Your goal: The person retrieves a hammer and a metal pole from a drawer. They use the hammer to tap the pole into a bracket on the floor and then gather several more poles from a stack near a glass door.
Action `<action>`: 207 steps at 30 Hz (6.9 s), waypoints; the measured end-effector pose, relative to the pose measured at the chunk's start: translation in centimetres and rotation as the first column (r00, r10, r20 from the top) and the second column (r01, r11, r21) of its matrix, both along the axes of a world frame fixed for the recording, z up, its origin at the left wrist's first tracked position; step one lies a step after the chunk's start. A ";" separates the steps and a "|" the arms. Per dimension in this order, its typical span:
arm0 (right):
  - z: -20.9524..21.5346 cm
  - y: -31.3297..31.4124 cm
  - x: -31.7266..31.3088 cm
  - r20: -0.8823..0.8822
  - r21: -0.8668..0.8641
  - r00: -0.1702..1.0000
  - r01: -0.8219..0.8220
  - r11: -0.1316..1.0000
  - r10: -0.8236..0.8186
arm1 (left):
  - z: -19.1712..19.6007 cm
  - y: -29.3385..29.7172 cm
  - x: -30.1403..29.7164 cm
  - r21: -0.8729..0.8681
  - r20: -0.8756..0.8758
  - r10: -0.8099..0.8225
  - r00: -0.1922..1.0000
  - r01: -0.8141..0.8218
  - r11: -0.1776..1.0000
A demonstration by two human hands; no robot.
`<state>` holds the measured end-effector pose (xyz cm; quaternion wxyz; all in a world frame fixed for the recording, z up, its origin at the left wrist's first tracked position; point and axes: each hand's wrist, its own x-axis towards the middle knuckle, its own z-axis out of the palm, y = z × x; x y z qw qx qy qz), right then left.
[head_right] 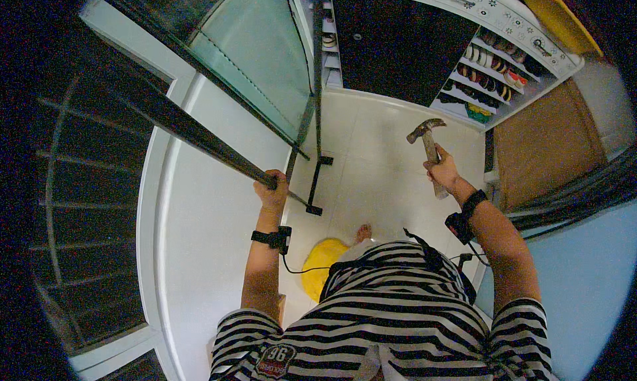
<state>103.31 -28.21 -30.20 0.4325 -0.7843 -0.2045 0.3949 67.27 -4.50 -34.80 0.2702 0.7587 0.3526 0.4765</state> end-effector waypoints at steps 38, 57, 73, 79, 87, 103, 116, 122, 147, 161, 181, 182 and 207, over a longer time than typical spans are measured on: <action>-0.5 -6.4 5.1 -0.039 -0.072 0.816 -0.578 0.813 0.577 | 4.6 -1.7 -1.1 -0.522 -0.204 0.022 0.979 -0.128 0.844; -2.3 -8.7 6.2 0.024 0.023 0.727 -0.687 0.727 0.686 | 4.1 -2.9 -0.6 -0.597 0.081 0.317 0.945 -0.209 0.775; 4.7 -8.4 7.9 0.142 0.209 0.825 -0.565 0.798 0.547 | 8.0 -9.4 6.1 -0.248 0.173 0.586 0.791 -0.541 0.804; 7.9 -10.0 9.1 -0.002 0.329 0.901 -0.408 0.851 0.433 | 11.8 -12.0 16.5 -0.557 0.110 -0.044 0.993 0.098 0.824; 12.4 -14.3 10.8 -0.169 0.527 0.943 -0.160 0.835 0.287 | 15.6 -19.7 32.8 -0.821 0.504 -0.364 0.783 0.565 0.081; 6.5 -21.9 9.1 0.004 0.297 0.881 -0.453 0.840 0.474 | 6.6 -25.9 33.2 -0.759 0.645 -0.055 0.762 0.631 -0.159; -9.4 -21.0 -7.7 -0.129 0.139 0.544 -0.818 0.558 0.829 | -11.6 -34.0 7.3 -0.859 0.257 0.416 0.872 0.403 -0.315; -21.9 -22.0 -11.1 -0.282 0.052 0.504 -0.842 0.537 0.817 | -13.5 -40.2 3.2 -1.000 -0.012 0.315 0.949 -0.005 -0.022; -60.1 -13.7 -30.8 -0.595 -0.116 0.556 -0.774 0.622 0.580 | -36.3 -45.4 -9.2 -0.958 -0.141 0.502 0.854 -0.245 0.148; -78.0 -20.4 -15.1 0.429 -0.036 0.541 -0.790 0.612 0.724 | -40.8 -42.5 0.3 -0.989 -0.023 0.389 0.921 -0.079 0.128; -24.4 -40.7 0.9 0.113 0.007 0.993 -0.031 1.000 0.030 | -3.3 -37.1 2.2 -0.712 -0.302 -0.339 0.891 0.026 0.702; -22.7 -41.9 0.7 0.142 0.051 0.990 0.003 0.999 -0.010 | -1.5 -36.3 2.0 -0.609 -0.325 -0.374 0.869 0.110 0.785; 16.0 -42.6 41.9 0.680 0.629 -0.011 0.523 0.576 -0.733 | 23.4 -42.6 43.8 -0.178 -0.295 -0.669 0.682 0.649 0.740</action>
